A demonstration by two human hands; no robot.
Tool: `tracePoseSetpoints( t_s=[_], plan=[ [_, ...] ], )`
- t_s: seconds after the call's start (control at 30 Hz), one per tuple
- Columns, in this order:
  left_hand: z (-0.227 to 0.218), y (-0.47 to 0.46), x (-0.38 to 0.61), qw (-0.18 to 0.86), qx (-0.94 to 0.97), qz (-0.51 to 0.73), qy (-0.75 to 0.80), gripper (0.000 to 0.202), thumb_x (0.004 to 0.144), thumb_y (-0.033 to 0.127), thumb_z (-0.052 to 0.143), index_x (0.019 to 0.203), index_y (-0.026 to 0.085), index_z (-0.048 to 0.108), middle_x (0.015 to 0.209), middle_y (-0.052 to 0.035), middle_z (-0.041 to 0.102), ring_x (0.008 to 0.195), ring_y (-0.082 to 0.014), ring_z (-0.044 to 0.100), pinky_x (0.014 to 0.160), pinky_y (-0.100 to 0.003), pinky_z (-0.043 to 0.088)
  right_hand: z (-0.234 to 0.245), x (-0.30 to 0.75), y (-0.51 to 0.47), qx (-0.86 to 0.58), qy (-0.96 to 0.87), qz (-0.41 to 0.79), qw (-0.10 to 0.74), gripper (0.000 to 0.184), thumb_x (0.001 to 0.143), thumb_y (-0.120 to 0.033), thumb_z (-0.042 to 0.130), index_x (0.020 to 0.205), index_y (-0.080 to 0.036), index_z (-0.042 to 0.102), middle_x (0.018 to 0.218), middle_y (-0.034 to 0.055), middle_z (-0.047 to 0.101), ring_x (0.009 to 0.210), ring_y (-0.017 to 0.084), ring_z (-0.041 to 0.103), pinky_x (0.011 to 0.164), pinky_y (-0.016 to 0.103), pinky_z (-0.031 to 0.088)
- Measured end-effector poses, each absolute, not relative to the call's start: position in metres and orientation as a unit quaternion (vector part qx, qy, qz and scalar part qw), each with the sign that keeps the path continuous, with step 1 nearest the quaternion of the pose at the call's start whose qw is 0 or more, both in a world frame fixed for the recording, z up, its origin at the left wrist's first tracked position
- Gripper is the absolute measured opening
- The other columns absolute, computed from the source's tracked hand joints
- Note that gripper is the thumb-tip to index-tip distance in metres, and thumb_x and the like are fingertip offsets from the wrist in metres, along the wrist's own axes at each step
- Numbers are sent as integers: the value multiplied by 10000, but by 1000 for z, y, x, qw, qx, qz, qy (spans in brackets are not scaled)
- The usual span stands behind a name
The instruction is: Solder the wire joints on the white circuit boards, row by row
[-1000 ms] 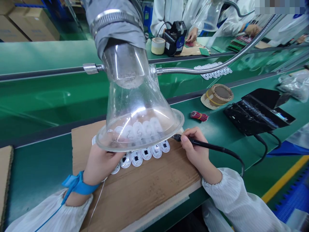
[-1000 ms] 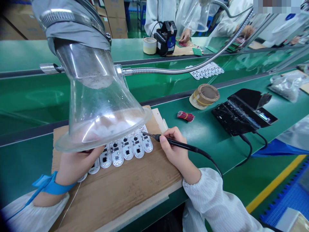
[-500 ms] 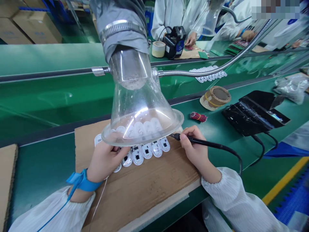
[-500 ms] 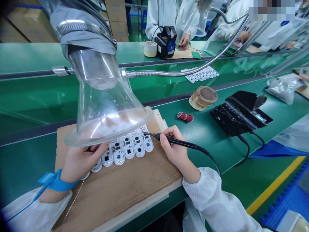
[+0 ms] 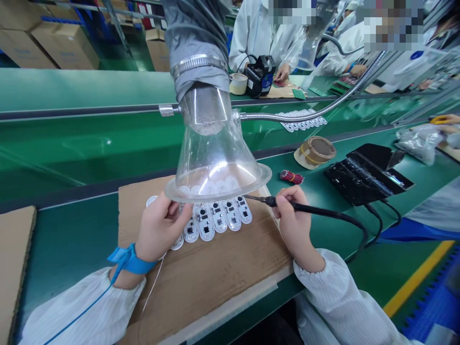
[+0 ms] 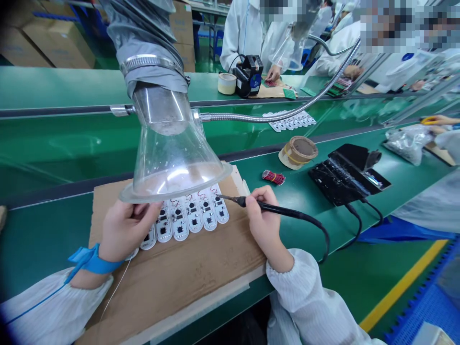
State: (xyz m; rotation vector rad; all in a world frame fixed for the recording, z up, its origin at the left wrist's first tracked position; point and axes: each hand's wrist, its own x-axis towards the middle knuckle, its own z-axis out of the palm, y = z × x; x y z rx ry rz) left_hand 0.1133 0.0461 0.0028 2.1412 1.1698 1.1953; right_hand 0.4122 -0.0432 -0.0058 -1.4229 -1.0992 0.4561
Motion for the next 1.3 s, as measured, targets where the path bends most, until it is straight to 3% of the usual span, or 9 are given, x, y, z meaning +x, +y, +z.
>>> tracePoseSetpoints(
  t_s=[0.1, 0.37, 0.77, 1.03, 1.3],
  plan=[
    [2, 46, 112, 197, 754, 453, 432, 389, 982, 219, 652, 774, 267, 326, 665, 94, 314, 543, -105, 365, 547, -279, 288, -6, 406, -43, -596, -443, 180, 645, 295, 1077, -426, 662, 887, -279, 490, 736, -52, 469, 519, 131, 418, 477, 281, 320],
    [5, 47, 112, 212, 776, 424, 417, 417, 960, 210, 638, 756, 271, 280, 639, 87, 285, 533, -113, 334, 527, -298, 245, -28, 405, -44, -616, -471, 192, 601, 293, 1065, -465, 688, 916, -272, 525, 792, -20, 527, 624, 165, 490, 526, 298, 370],
    [9, 46, 114, 218, 779, 421, 410, 405, 938, 192, 628, 747, 271, 280, 647, 78, 277, 538, -125, 362, 525, -311, 249, -23, 406, -43, -625, -480, 208, 579, 322, 1054, -489, 709, 895, -270, 534, 748, -27, 533, 599, 159, 467, 538, 300, 369],
    [8, 45, 113, 221, 776, 417, 419, 405, 941, 206, 633, 753, 273, 280, 637, 78, 303, 535, -126, 367, 522, -313, 252, -18, 406, -44, -630, -492, 196, 567, 272, 1044, -417, 712, 880, -265, 558, 743, -26, 552, 604, 157, 471, 563, 304, 389],
    [4, 46, 111, 211, 778, 424, 412, 383, 959, 183, 634, 762, 274, 319, 655, 83, 324, 562, -125, 371, 542, -312, 271, -23, 404, -45, -598, -464, 195, 624, 282, 1060, -425, 684, 889, -272, 522, 754, -31, 494, 612, 165, 465, 542, 301, 359]
  ],
)
